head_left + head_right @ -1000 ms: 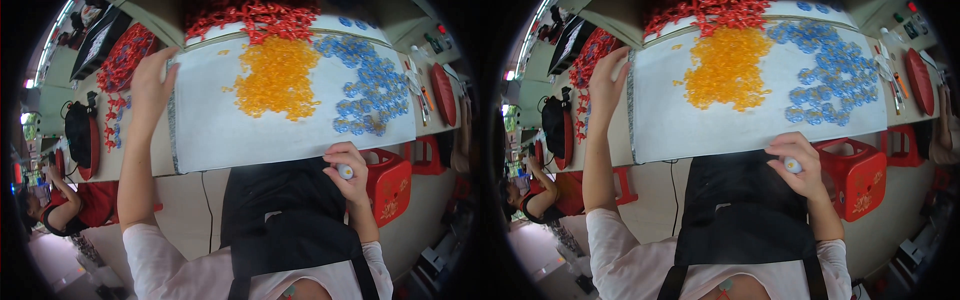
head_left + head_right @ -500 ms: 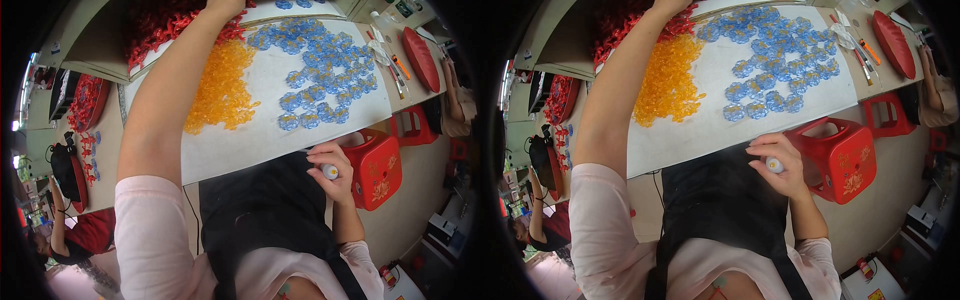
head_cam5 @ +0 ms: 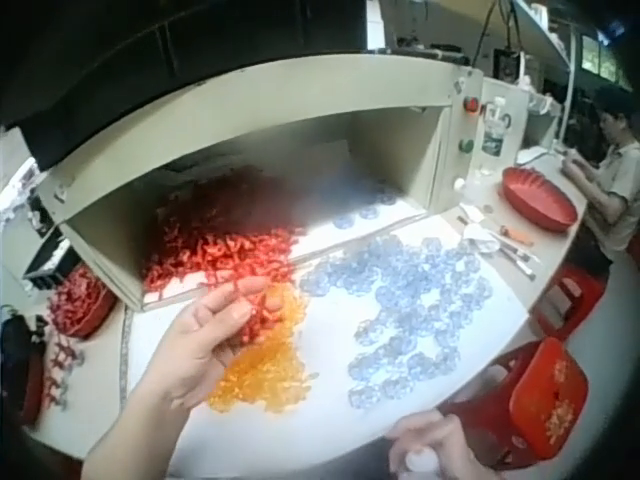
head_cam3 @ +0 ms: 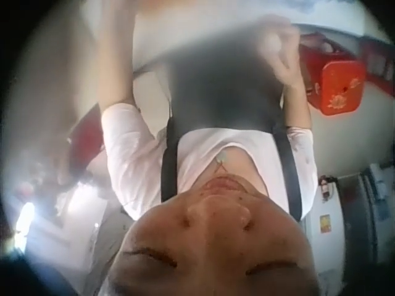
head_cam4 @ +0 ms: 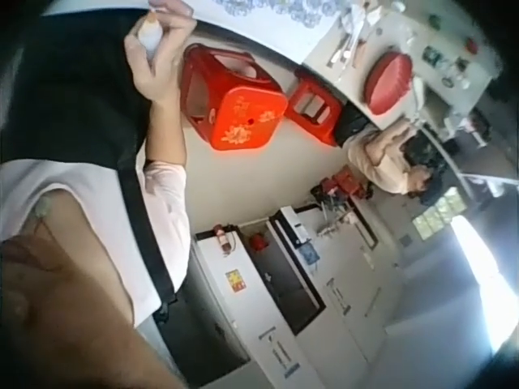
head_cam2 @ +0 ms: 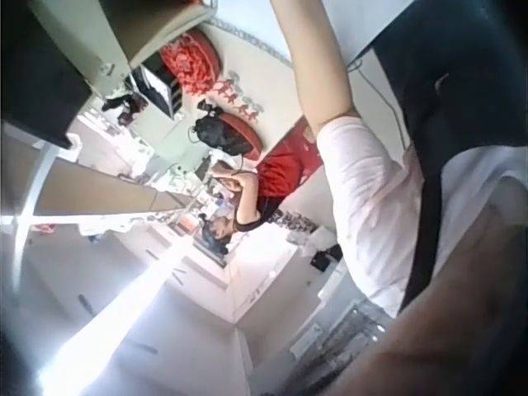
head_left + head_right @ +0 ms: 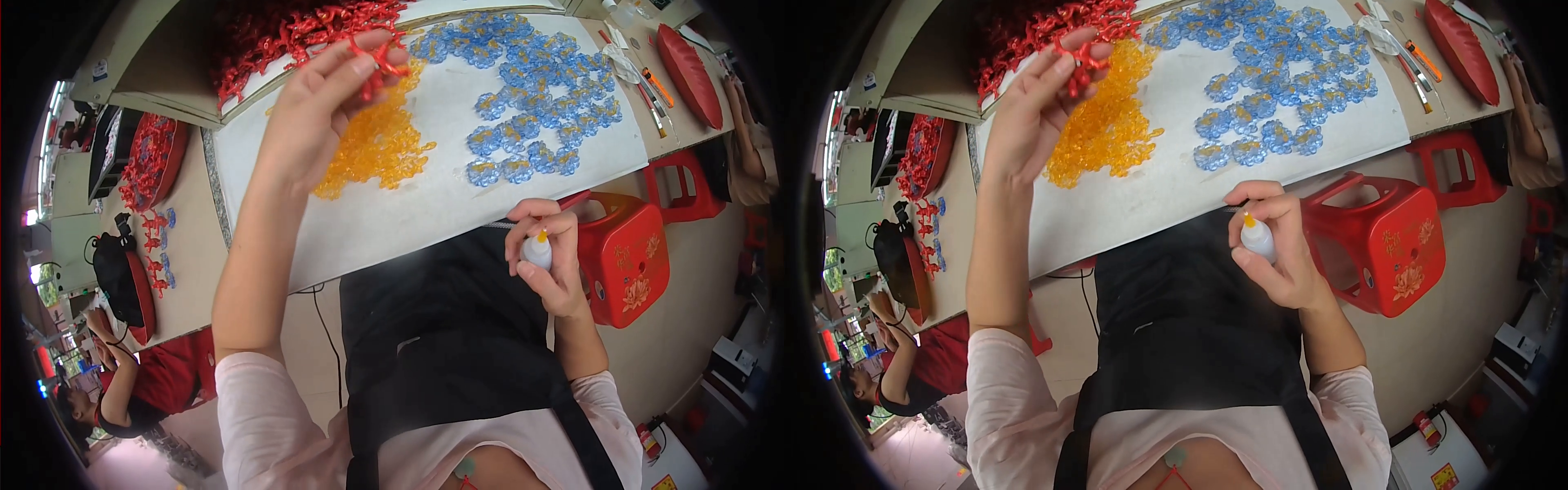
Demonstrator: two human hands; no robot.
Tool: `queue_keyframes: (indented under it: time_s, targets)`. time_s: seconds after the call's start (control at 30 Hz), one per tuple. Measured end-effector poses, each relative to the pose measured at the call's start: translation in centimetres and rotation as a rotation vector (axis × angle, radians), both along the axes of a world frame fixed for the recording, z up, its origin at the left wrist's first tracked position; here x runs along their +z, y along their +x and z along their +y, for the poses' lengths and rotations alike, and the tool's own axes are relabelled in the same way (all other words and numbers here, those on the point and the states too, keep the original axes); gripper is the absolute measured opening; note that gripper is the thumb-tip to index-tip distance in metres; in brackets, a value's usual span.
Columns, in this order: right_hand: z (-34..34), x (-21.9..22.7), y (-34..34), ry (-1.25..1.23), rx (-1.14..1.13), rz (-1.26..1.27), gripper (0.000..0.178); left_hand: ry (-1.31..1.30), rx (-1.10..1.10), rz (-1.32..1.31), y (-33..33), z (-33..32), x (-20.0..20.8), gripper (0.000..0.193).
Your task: The person applies glue to plastic figurines using a squeeze bottle, attaches plastic bases to them, and places the assembled figurines onto the table.
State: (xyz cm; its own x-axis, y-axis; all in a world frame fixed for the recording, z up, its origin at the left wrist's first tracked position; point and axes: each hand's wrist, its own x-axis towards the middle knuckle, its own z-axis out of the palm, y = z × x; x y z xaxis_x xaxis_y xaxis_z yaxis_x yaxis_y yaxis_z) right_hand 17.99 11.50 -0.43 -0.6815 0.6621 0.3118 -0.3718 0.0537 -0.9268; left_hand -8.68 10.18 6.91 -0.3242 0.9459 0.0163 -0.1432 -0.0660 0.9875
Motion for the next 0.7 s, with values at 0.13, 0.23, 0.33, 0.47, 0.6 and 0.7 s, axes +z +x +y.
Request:
queue_keyframes:
  time_s: [0.13, 0.23, 0.33, 0.47, 0.6, 0.7]
  targets:
    - [-0.1, 1.3, -0.3, 0.092, 0.015, -0.149, 0.030, -0.062, -0.088, -0.389, 3.0, -4.4, -2.4, 0.041]
    - [-0.9, 2.4, -0.5, -0.042, -0.015, -0.129, 0.033, -0.029, -0.112, -0.608, 4.7, -6.3, -3.8, 0.042]
    - [-1.4, 2.6, -0.4, 0.012, -0.056, -0.124, 0.036, -0.088, -0.072, -0.703, 6.0, -7.2, -4.8, 0.033]
    - [-1.3, 2.1, -0.2, 0.071, -0.100, 0.010, 0.035, -0.026, -0.086, -0.706, 6.6, -7.9, -5.6, 0.029]
    - [-1.2, 2.3, -0.4, 0.055, -0.142, 0.057, 0.034, 0.029, -0.100, -0.769, 7.2, -8.3, -6.4, 0.031]
    - [-1.3, 2.3, -0.6, -0.056, -0.176, 0.101, 0.033, 0.013, -0.102, -0.714, 7.5, -8.7, -6.2, 0.030]
